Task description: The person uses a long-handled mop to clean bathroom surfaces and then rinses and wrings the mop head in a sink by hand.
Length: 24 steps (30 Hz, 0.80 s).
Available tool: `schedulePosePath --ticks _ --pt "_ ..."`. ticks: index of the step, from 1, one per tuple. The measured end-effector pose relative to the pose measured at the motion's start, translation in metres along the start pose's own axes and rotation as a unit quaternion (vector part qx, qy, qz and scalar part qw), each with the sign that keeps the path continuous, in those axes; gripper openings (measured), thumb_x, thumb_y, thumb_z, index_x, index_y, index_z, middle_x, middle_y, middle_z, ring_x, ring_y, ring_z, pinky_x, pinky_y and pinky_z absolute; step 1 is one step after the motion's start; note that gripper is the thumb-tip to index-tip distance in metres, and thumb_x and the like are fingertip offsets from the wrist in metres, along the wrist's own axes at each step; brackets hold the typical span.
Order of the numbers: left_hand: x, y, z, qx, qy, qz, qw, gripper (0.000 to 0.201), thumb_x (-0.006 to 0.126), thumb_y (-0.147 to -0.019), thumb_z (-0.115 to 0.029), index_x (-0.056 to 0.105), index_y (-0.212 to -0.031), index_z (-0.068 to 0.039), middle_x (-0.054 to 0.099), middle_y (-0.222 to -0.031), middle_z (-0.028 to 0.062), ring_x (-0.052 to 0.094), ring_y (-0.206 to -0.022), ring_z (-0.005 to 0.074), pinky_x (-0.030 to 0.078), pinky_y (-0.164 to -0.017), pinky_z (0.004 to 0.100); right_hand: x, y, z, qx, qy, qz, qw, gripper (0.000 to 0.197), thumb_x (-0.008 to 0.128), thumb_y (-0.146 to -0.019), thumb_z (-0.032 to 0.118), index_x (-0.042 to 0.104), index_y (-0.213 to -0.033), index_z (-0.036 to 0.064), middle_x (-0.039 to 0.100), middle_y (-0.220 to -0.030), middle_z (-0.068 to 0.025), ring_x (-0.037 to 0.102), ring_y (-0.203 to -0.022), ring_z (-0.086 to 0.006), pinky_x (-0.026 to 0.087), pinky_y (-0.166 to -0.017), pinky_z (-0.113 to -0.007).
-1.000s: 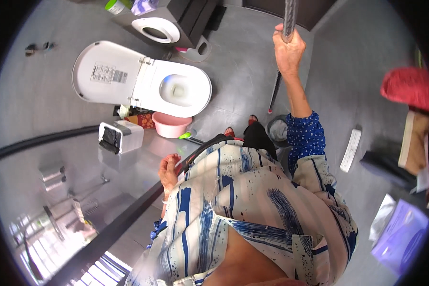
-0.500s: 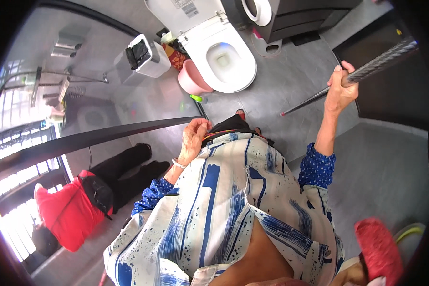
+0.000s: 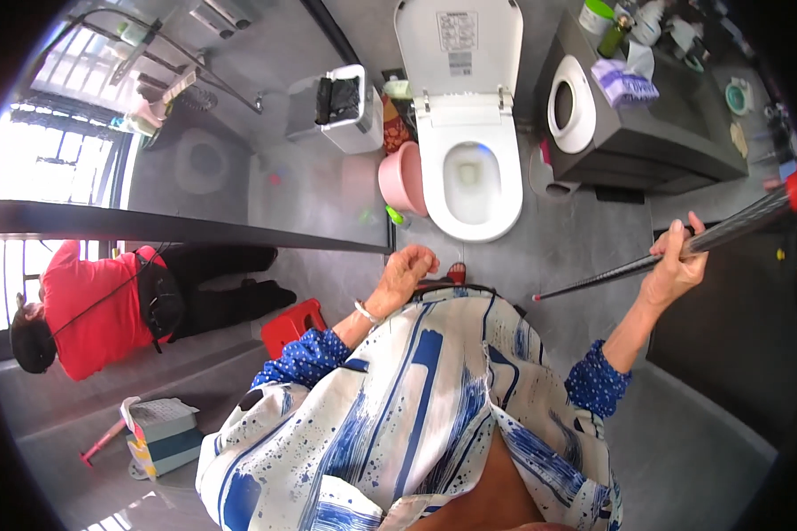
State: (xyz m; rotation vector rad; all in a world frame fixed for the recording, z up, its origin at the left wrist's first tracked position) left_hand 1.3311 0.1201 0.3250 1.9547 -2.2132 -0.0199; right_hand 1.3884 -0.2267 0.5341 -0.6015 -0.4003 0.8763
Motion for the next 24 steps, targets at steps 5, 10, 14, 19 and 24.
schedulePosePath --ticks 5,10,14,19,24 --pt "0.004 -0.002 -0.012 0.029 -0.021 -0.032 0.999 0.021 0.050 -0.094 -0.018 0.057 -0.098 0.002 0.064 -0.092 0.0077 0.059 -0.085 0.0138 0.047 -0.075 0.0257 -0.005 -0.025 -0.011 0.052 0.034 -0.026 0.998 0.009 0.064 -0.083 0.010 0.064 -0.087 0.0010 0.051 -0.060 0.0039 0.042 -0.049 -0.0030 0.033 -0.046 -0.019" --pt "0.009 0.028 0.010 -0.006 0.027 -0.137 0.990 0.024 0.049 -0.094 -0.020 0.058 -0.096 0.002 0.063 -0.086 0.0075 0.060 -0.078 0.0143 0.049 -0.071 0.0263 -0.028 -0.050 -0.012 -0.034 0.028 -0.027 0.999 0.007 0.066 -0.082 0.007 0.063 -0.083 0.0010 0.050 -0.068 0.0061 0.040 -0.058 -0.0018 0.035 -0.052 -0.018" --pt "0.058 0.008 -0.005 0.000 0.076 -0.149 0.986 0.032 0.046 -0.096 -0.029 0.058 -0.094 0.001 0.063 -0.085 0.0072 0.061 -0.076 0.0140 0.047 -0.071 0.0249 -0.058 -0.116 0.011 -0.054 -0.037 -0.015 0.998 0.008 0.063 -0.083 0.004 0.060 -0.089 -0.0012 0.048 -0.062 0.0042 0.040 -0.047 -0.0027 0.033 -0.042 -0.020" --pt "0.145 -0.021 -0.032 0.033 0.031 -0.147 0.988 0.034 0.047 -0.096 -0.030 0.058 -0.092 0.002 0.063 -0.084 0.0081 0.060 -0.077 0.0142 0.047 -0.072 0.0263 -0.092 -0.166 -0.001 -0.023 -0.057 -0.003 0.998 0.013 0.057 -0.087 0.005 0.055 -0.096 -0.0039 0.048 -0.060 0.0007 0.042 -0.046 -0.0052 0.033 -0.042 -0.020" --pt "0.254 -0.080 -0.088 0.065 -0.036 -0.087 0.993 0.026 0.047 -0.095 -0.019 0.057 -0.095 0.005 0.065 -0.086 0.0102 0.058 -0.080 0.0152 0.047 -0.078 0.0267 -0.111 -0.206 -0.034 0.007 -0.093 0.003 0.996 0.013 0.054 -0.089 0.004 0.052 -0.099 -0.0039 0.047 -0.060 0.0004 0.042 -0.047 -0.0046 0.034 -0.042 -0.021"
Point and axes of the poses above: each hand's wrist, its own y-axis away from the middle knuckle, its own x-axis out of the palm, z = x × y, the point moved 3 cm from there along -y, towards the middle knuckle
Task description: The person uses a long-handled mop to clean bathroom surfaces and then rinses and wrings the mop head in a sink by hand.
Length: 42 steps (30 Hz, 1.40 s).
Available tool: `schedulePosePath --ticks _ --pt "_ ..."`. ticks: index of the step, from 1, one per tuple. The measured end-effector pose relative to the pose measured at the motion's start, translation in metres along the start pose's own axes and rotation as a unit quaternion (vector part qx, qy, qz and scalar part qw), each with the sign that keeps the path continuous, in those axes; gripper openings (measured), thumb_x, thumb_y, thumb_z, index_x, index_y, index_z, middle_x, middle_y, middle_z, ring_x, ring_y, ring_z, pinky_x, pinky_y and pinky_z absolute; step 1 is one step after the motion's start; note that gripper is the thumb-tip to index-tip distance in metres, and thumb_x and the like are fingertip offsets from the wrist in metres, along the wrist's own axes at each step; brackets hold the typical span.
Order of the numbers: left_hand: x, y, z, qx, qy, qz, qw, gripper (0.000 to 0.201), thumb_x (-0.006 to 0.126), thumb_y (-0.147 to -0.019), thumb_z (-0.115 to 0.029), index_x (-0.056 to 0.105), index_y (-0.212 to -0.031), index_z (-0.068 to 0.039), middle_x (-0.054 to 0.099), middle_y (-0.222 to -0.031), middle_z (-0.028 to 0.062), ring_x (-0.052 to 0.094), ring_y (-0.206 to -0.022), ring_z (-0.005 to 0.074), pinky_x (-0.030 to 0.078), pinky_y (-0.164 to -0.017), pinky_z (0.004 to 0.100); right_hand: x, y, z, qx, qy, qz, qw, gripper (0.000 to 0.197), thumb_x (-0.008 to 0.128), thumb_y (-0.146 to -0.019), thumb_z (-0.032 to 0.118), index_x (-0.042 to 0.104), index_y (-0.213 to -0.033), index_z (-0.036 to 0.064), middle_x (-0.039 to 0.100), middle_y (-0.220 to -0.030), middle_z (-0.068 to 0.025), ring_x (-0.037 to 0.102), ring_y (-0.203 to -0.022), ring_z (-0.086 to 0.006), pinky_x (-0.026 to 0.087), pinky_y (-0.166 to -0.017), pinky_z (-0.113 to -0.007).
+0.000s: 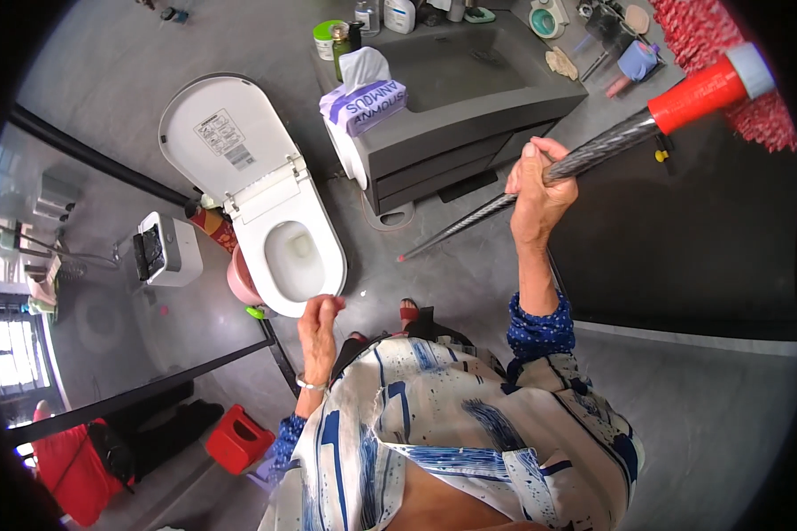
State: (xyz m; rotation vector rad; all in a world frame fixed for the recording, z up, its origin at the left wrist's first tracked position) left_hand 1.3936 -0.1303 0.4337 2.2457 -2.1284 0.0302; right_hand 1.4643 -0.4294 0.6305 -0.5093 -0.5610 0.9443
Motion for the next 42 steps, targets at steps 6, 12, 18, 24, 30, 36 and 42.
schedulePosePath --ticks 6,12,18,24,30,36,42 --pt "0.086 -0.015 -0.043 0.122 -0.120 0.077 0.982 0.021 0.051 -0.092 -0.018 0.056 -0.103 -0.001 0.061 -0.084 0.0137 0.055 -0.071 0.0190 0.045 -0.065 0.0306 -0.009 -0.013 0.001 0.082 0.000 -0.026 0.996 0.012 0.060 -0.085 0.008 0.054 -0.093 0.0006 0.048 -0.063 0.0023 0.042 -0.047 -0.0032 0.034 -0.042 -0.019" --pt "0.123 0.005 -0.023 0.221 -0.197 0.084 0.951 0.040 0.058 -0.081 -0.003 0.045 -0.119 0.003 0.051 -0.110 0.0224 0.050 -0.102 0.0384 0.041 -0.089 0.0394 0.001 0.006 -0.026 0.143 -0.046 0.007 0.989 0.015 0.062 -0.087 0.015 0.053 -0.090 0.0037 0.047 -0.060 0.0032 0.040 -0.041 -0.0033 0.034 -0.035 -0.019" --pt "0.132 0.038 -0.004 0.242 -0.256 0.040 0.935 0.049 0.060 -0.081 -0.007 0.041 -0.125 0.003 0.047 -0.117 0.0230 0.048 -0.106 0.0389 0.039 -0.093 0.0411 0.009 0.014 -0.034 0.191 -0.114 0.039 0.974 0.020 0.062 -0.087 0.018 0.049 -0.090 0.0027 0.046 -0.059 0.0013 0.042 -0.039 -0.0052 0.035 -0.035 -0.020" --pt "0.112 0.061 0.027 0.161 -0.324 -0.083 0.929 0.041 0.056 -0.082 -0.006 0.046 -0.121 0.001 0.053 -0.102 0.0210 0.054 -0.093 0.0373 0.044 -0.083 0.0412 0.015 0.015 -0.033 0.277 -0.121 0.087 0.949 0.030 0.062 -0.087 0.031 0.047 -0.087 0.0048 0.044 -0.052 0.0007 0.043 -0.038 -0.0079 0.034 -0.035 -0.021" --pt "0.133 0.043 0.008 0.184 -0.440 -0.164 0.864 0.031 0.056 -0.083 -0.008 0.051 -0.113 -0.001 0.054 -0.089 0.0174 0.053 -0.082 0.0349 0.043 -0.072 0.0419 -0.002 -0.024 -0.093 0.364 -0.151 0.150 0.907 0.034 0.061 -0.086 0.035 0.046 -0.089 0.0049 0.050 -0.055 -0.0034 0.052 -0.043 -0.0135 0.040 -0.037 -0.024" --pt "0.183 0.028 -0.030 0.133 -0.472 -0.155 0.857 0.023 0.059 -0.083 -0.009 0.053 -0.104 -0.002 0.049 -0.077 0.0140 0.053 -0.069 0.0330 0.040 -0.058 0.0410 -0.025 -0.062 -0.160 0.421 -0.184 0.177 0.871 0.035 0.063 -0.085 0.032 0.043 -0.093 0.0050 0.052 -0.063 -0.0051 0.055 -0.050 -0.0147 0.048 -0.042 -0.028" --pt "0.209 0.009 -0.069 0.064 -0.498 -0.158 0.850 0.019 0.059 -0.082 -0.010 0.053 -0.099 -0.004 0.051 -0.077 0.0135 0.053 -0.070 0.0342 0.040 -0.058 0.0423 -0.011 -0.078 -0.209 0.528 -0.188 0.141 0.816 0.027 0.061 -0.086 0.027 0.043 -0.087 0.0061 0.051 -0.065 -0.0041 0.055 -0.054 -0.0147 0.050 -0.045 -0.031"
Point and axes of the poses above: each hand's wrist, its own y-axis away from the middle knuckle, its own x-axis out of the palm, z = x × y, the point moved 3 cm from there along -y, towards the middle knuckle
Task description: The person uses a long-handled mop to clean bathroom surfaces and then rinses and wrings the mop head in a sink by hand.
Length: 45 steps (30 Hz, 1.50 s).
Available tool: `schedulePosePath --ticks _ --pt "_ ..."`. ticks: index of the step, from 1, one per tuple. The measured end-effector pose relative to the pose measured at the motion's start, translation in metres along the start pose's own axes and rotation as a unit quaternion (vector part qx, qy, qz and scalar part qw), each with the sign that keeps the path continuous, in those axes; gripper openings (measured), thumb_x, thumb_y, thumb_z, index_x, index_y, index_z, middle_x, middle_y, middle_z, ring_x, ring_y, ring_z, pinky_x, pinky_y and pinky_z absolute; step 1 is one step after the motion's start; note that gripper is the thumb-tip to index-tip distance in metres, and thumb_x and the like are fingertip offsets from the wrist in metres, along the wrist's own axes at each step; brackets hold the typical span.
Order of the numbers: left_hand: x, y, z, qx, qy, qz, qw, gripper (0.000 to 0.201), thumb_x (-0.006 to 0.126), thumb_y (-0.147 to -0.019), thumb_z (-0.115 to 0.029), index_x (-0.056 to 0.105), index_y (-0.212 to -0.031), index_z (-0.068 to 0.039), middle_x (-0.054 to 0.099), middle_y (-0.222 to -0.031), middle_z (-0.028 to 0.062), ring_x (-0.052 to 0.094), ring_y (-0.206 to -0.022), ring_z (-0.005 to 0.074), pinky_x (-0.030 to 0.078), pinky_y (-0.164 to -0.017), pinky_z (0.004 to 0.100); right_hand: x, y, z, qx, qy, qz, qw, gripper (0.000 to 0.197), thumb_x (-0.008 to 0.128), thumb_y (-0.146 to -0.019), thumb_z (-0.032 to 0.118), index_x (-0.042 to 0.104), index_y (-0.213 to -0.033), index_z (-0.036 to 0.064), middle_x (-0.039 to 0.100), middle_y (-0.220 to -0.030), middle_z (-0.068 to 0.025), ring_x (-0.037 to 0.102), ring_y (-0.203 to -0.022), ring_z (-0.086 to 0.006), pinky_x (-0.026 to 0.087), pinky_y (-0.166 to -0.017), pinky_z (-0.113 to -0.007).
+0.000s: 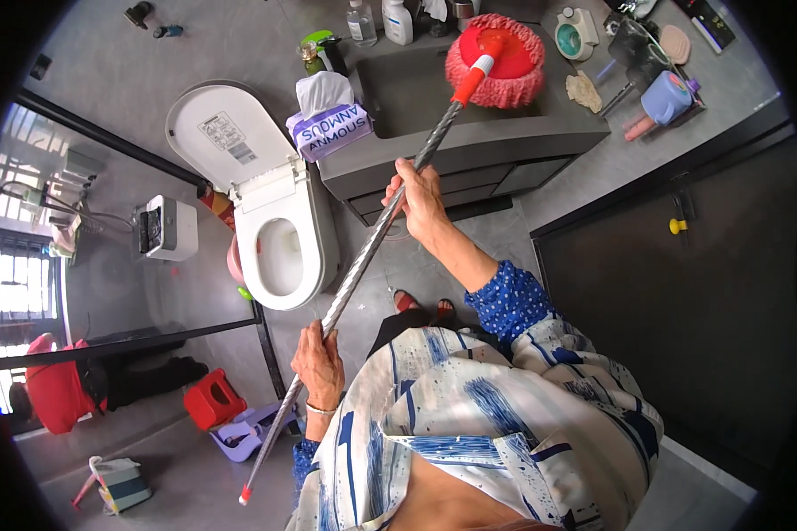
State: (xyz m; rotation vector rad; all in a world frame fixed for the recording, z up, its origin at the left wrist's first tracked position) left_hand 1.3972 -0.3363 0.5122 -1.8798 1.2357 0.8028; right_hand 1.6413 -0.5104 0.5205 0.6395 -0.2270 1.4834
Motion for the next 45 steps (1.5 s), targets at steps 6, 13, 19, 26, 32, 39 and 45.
schedulePosePath --ticks 6,13,19,26,32,39,45 --pt "-0.020 -0.035 -0.007 -0.028 -0.068 -0.001 0.997 0.021 0.062 -0.079 -0.009 0.054 -0.099 -0.005 0.053 -0.077 0.0127 0.055 -0.070 0.0341 0.041 -0.057 0.0431 0.011 -0.045 -0.030 0.060 -0.028 -0.028 0.997 0.024 0.059 -0.086 0.024 0.044 -0.085 0.0059 0.052 -0.065 -0.0054 0.055 -0.057 -0.0181 0.051 -0.051 -0.037" --pt "-0.015 -0.112 -0.032 0.026 -0.124 -0.010 0.992 0.030 0.067 -0.073 -0.008 0.055 -0.101 -0.007 0.059 -0.082 0.0111 0.059 -0.076 0.0315 0.045 -0.060 0.0410 0.004 -0.138 -0.067 0.099 -0.092 -0.082 0.987 0.025 0.054 -0.085 0.024 0.042 -0.091 0.0035 0.051 -0.066 -0.0091 0.053 -0.052 -0.0223 0.049 -0.042 -0.040" --pt "-0.001 -0.138 -0.024 0.026 -0.092 0.038 0.995 0.028 0.067 -0.072 -0.008 0.054 -0.097 -0.006 0.057 -0.080 0.0106 0.059 -0.075 0.0303 0.045 -0.060 0.0407 -0.021 -0.166 -0.078 0.103 0.054 -0.154 0.981 0.021 0.055 -0.083 0.024 0.046 -0.089 0.0065 0.052 -0.062 -0.0074 0.053 -0.049 -0.0196 0.045 -0.039 -0.033" --pt "-0.017 -0.154 -0.043 0.004 -0.102 0.059 0.993 0.025 0.066 -0.074 -0.009 0.057 -0.097 -0.006 0.060 -0.079 0.0121 0.059 -0.069 0.0344 0.045 -0.057 0.0420 -0.017 -0.166 -0.071 0.104 0.017 -0.135 0.985 0.017 0.057 -0.083 0.021 0.049 -0.086 0.0072 0.054 -0.063 -0.0064 0.054 -0.050 -0.0189 0.046 -0.043 -0.033" --pt "-0.053 -0.159 -0.073 -0.009 -0.103 0.068 0.992 0.022 0.066 -0.073 -0.008 0.059 -0.094 -0.007 0.059 -0.077 0.0110 0.057 -0.067 0.0338 0.042 -0.057 0.0419 -0.046 -0.207 -0.045 0.142 -0.192 -0.029 0.971 0.014 0.057 -0.080 0.019 0.048 -0.084 0.0081 0.055 -0.064 -0.0080 0.056 -0.055 -0.0236 0.049 -0.051 -0.042" --pt "0.012 -0.146 -0.069 -0.057 -0.053 0.188 0.979 0.030 0.063 -0.077 -0.009 0.053 -0.105 -0.004 0.061 -0.086 0.0174 0.058 -0.078 0.0387 0.044 -0.063 0.0440 -0.045 -0.201 -0.051 0.223 -0.107 -0.087 0.965 0.015 0.051 -0.089 0.020 0.045 -0.092 0.0064 0.052 -0.069 -0.0077 0.057 -0.061 -0.0268 0.053 -0.058 -0.046" --pt "0.124 -0.198 -0.073 0.005 0.073 0.275 0.959 0.030 0.063 -0.080 -0.011 0.048 -0.104 -0.001 0.054 -0.066 0.0235 0.054 -0.067 0.0441 0.042 -0.057 0.0464 -0.066 -0.181 0.000 0.273 0.124 0.185 0.936 0.025 0.053 -0.088 0.025 0.051 -0.093 0.0010 0.061 -0.077 -0.0148 0.064 -0.067 -0.0289 0.055 -0.059 -0.040"
Point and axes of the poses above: each hand's wrist, its own y-axis away from the middle knuckle, its own x-axis out of the palm, z = x × y, the point moved 3 cm from there along -y, towards the middle knuckle
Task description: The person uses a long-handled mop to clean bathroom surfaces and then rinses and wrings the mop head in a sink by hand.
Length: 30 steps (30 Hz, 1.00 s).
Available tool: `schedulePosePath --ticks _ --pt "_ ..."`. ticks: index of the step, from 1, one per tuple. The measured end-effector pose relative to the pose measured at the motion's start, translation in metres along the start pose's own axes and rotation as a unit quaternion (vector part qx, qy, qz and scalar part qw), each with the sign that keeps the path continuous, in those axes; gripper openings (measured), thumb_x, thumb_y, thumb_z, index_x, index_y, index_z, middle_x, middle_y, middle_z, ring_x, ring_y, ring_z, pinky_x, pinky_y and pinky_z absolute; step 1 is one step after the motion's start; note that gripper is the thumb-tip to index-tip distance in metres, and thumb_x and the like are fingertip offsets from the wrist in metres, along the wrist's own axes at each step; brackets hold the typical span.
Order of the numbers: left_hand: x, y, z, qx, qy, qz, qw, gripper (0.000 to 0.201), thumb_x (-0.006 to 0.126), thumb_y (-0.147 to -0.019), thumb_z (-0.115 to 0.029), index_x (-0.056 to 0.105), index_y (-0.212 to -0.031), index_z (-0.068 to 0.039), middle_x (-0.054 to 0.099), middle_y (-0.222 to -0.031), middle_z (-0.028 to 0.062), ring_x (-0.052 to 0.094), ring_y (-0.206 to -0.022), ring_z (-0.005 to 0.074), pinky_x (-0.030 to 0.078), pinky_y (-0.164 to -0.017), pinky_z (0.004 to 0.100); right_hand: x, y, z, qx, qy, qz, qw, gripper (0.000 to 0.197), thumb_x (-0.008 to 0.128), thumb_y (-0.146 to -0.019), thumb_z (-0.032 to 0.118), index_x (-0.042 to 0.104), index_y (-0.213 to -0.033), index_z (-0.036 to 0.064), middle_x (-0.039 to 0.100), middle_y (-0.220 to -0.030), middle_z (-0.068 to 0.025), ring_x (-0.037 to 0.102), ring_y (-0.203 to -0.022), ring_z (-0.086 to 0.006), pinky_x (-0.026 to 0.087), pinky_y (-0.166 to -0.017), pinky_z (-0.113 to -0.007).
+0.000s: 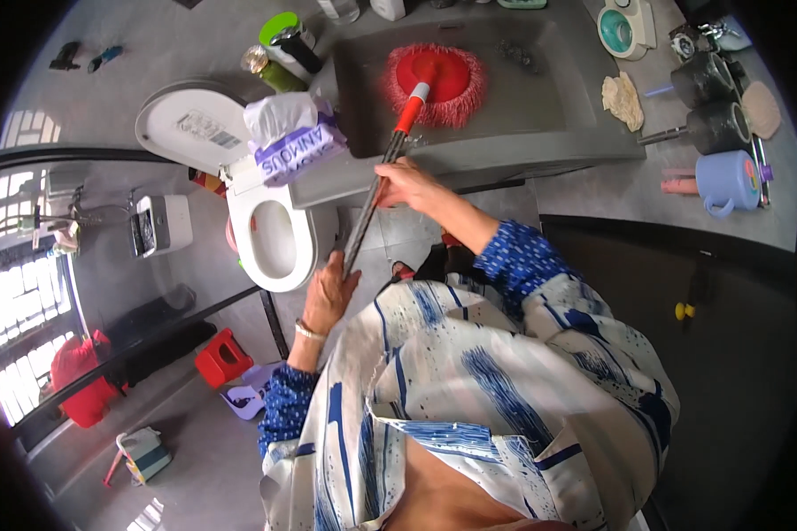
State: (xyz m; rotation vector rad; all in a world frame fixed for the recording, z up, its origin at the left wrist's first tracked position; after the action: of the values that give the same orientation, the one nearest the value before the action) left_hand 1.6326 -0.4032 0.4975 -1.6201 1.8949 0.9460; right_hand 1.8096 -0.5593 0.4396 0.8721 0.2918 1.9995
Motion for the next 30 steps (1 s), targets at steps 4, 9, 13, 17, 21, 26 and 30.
schedulePosePath --ticks 4,9,13,17,21,26,30 --pt "0.011 -0.009 -0.021 -0.014 0.018 0.010 1.000 0.029 0.063 -0.079 -0.012 0.046 -0.100 0.000 0.055 -0.065 0.0254 0.054 -0.064 0.0452 0.042 -0.055 0.0472 -0.100 -0.018 0.068 -0.243 0.327 -0.155 0.900 0.020 0.051 -0.082 0.021 0.058 -0.079 0.0018 0.061 -0.067 -0.0096 0.059 -0.058 -0.0224 0.047 -0.052 -0.037" --pt "0.013 0.015 -0.034 -0.113 0.007 0.063 0.992 0.030 0.064 -0.078 -0.012 0.048 -0.102 -0.002 0.056 -0.067 0.0243 0.057 -0.066 0.0432 0.045 -0.055 0.0450 -0.140 -0.095 0.111 -0.481 0.512 -0.099 0.705 0.033 0.040 -0.091 0.027 0.062 -0.090 0.0022 0.060 -0.099 -0.0186 0.056 -0.095 -0.0336 0.043 -0.083 -0.040" --pt "0.008 0.033 -0.046 -0.146 -0.006 0.061 0.987 0.030 0.064 -0.077 -0.010 0.052 -0.103 -0.002 0.061 -0.074 0.0201 0.060 -0.068 0.0395 0.047 -0.056 0.0428 -0.162 -0.195 0.102 -0.398 0.608 0.022 0.686 0.030 0.038 -0.093 0.024 0.059 -0.096 0.0022 0.060 -0.097 -0.0168 0.055 -0.098 -0.0325 0.042 -0.083 -0.042" --pt "0.006 0.044 -0.053 -0.203 0.026 0.058 0.977 0.032 0.065 -0.079 -0.010 0.052 -0.107 -0.003 0.061 -0.076 0.0198 0.061 -0.069 0.0387 0.049 -0.059 0.0411 -0.206 -0.257 0.113 -0.284 0.786 0.068 0.545 0.030 0.037 -0.093 0.027 0.058 -0.090 0.0062 0.061 -0.094 -0.0123 0.056 -0.095 -0.0316 0.042 -0.078 -0.044" --pt "0.017 0.049 -0.048 -0.266 0.086 0.056 0.958 0.030 0.064 -0.079 -0.009 0.054 -0.106 -0.004 0.060 -0.078 0.0208 0.061 -0.072 0.0394 0.049 -0.061 0.0378 -0.282 -0.246 0.123 -0.257 0.598 -0.157 0.743 0.041 0.045 -0.091 0.040 0.065 -0.099 0.0048 0.061 -0.107 -0.0178 0.056 -0.103 -0.0333 0.042 -0.087 -0.039" --pt "0.015 0.047 -0.047 -0.270 0.136 0.021 0.953 0.030 0.062 -0.077 -0.005 0.054 -0.106 -0.001 0.060 -0.076 0.0223 0.061 -0.071 0.0396 0.049 -0.060 0.0362 -0.307 -0.165 0.111 -0.153 0.650 -0.317 0.673 0.034 0.049 -0.088 0.035 0.064 -0.095 0.0054 0.063 -0.100 -0.0198 0.058 -0.093 -0.0371 0.045 -0.080 -0.043" --pt "0.011 0.046 -0.033 -0.247 0.105 0.010 0.963 0.031 0.062 -0.077 -0.004 0.053 -0.106 0.001 0.058 -0.068 0.0220 0.060 -0.063 0.0394 0.047 -0.053 0.0371 -0.320 -0.150 0.118 0.050 0.523 -0.219 0.822 0.034 0.054 -0.086 0.034 0.063 -0.100 0.0046 0.064 -0.098 -0.0196 0.060 -0.094 -0.0340 0.046 -0.081 -0.039"
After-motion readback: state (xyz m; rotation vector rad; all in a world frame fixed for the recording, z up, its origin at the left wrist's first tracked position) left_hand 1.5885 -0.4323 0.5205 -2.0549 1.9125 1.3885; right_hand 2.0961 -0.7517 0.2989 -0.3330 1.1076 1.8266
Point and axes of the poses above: each hand's wrist, its own y-axis away from the middle knuckle, its own x-axis out of the palm, z = x × y, the point moved 3 cm from there along -y, towards the middle knuckle
